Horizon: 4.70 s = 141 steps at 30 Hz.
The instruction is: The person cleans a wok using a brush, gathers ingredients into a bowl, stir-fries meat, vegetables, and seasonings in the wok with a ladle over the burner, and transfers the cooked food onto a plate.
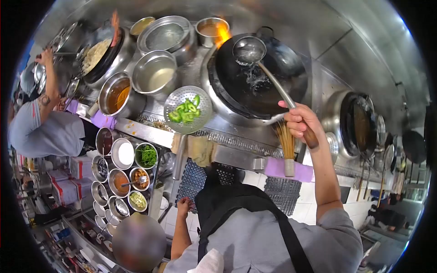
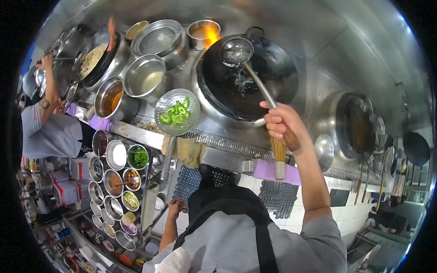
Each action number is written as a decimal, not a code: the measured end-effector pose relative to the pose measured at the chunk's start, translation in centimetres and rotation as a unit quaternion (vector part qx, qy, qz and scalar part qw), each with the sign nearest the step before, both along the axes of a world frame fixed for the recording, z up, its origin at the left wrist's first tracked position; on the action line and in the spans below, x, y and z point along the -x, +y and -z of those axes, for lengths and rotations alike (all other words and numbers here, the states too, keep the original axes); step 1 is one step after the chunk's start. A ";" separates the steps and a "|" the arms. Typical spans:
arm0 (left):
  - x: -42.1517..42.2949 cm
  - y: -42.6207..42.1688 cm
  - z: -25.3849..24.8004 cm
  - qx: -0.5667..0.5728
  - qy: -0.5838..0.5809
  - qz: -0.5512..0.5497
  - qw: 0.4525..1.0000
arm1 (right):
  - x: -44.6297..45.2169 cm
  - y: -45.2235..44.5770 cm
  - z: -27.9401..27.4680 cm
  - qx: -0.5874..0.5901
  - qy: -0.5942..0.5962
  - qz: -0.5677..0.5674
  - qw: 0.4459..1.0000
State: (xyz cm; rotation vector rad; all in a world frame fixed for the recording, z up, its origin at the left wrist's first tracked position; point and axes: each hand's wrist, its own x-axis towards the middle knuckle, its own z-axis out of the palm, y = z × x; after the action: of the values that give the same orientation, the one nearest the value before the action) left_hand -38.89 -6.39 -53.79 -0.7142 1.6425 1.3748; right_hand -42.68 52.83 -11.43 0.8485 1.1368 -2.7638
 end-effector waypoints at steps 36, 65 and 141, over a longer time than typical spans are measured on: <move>14.7 47.6 -27.4 0.122 0.704 0.526 0.461 | -21.8 -5.1 26.1 -0.619 -0.282 0.022 0.732; 15.6 13.6 -30.8 0.006 0.288 0.453 0.844 | 8.7 13.5 4.5 -0.645 -0.263 -0.325 0.640; 10.8 40.0 -40.4 -0.362 0.492 0.161 0.775 | -3.4 0.8 14.6 -0.354 -0.149 0.091 0.919</move>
State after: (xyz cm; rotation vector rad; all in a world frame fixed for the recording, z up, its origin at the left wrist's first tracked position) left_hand -49.73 33.64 -13.40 0.8649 1.5854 2.0595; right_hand -39.25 53.64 -26.06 1.4285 2.1043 -2.1890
